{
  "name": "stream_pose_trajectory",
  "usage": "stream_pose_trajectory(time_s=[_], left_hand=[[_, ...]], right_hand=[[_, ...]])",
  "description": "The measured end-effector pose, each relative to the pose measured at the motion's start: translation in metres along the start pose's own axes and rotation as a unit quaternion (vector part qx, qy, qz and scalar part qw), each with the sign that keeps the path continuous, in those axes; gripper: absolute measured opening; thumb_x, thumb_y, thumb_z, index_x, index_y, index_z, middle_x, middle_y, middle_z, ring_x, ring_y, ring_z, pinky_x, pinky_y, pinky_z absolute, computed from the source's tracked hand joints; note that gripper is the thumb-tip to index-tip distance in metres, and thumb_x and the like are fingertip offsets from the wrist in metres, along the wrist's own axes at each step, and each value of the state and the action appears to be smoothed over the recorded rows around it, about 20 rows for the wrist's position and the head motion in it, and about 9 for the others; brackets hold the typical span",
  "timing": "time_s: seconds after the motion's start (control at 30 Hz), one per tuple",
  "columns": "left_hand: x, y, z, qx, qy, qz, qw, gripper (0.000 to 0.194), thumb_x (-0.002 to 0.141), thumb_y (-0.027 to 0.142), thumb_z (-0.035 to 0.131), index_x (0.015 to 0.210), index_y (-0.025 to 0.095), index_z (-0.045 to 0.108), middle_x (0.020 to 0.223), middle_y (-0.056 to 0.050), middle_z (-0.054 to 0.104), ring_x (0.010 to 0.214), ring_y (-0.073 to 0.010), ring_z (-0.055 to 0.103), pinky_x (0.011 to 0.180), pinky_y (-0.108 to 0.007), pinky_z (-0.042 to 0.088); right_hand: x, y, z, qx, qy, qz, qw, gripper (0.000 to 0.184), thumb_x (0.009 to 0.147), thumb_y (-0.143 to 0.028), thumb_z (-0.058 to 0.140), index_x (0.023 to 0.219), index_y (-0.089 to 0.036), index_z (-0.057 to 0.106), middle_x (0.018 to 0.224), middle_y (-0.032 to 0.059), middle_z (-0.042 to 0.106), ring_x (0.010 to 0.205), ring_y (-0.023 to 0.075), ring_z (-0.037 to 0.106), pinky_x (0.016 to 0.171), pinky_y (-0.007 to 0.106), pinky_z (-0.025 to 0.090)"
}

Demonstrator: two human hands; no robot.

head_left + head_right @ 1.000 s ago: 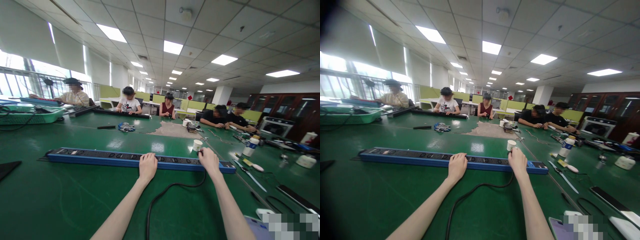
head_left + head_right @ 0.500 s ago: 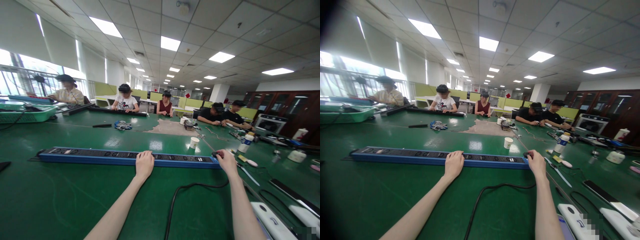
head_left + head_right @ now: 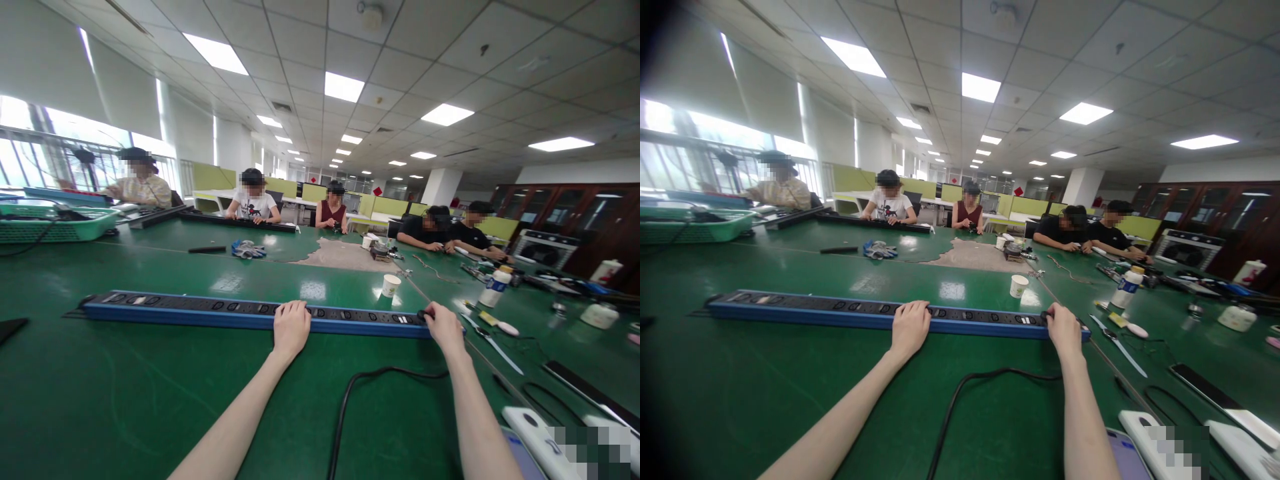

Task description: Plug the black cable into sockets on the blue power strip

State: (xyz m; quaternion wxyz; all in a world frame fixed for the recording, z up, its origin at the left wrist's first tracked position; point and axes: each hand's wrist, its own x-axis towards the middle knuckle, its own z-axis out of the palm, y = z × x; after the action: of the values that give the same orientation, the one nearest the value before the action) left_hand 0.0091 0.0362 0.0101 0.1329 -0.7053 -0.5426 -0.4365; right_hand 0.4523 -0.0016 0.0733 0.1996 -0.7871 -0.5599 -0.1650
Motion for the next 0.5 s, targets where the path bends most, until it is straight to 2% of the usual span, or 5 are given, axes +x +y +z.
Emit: stream_pose_trajectory(time_s=[0.23,0.5], left_hand=[[0.0,-0.001,0.001,0.005,0.0,0.001,1.0,0.033,0.101,0.023,0.043,0.116,0.021,0.072,0.116,-0.012,0.075,0.116,-0.0286,0.064,0.108,-0.046,0.039],[0.0,-0.001,0.0,0.003,0.0,0.003,1.0,0.033,0.101,0.024,0.044,0.117,0.022,0.073,0.116,-0.013,0.075,0.115,-0.0287,0.064,0.107,-0.047,0.04]], right_hand=[[-0.008,-0.019,0.003,-0.016,-0.007,0.049,0.999,0.016,0.098,-0.029,0.054,0.105,-0.023,0.067,0.103,0.0107,0.068,0.094,0.0234,0.068,0.077,0.032,0.046],[-0.003,-0.017,-0.007,-0.011,-0.03,0.066,0.997,0.015,0.091,-0.036,0.061,0.099,-0.027,0.071,0.1,0.0101,0.074,0.086,0.0255,0.07,0.074,0.034,0.047]])
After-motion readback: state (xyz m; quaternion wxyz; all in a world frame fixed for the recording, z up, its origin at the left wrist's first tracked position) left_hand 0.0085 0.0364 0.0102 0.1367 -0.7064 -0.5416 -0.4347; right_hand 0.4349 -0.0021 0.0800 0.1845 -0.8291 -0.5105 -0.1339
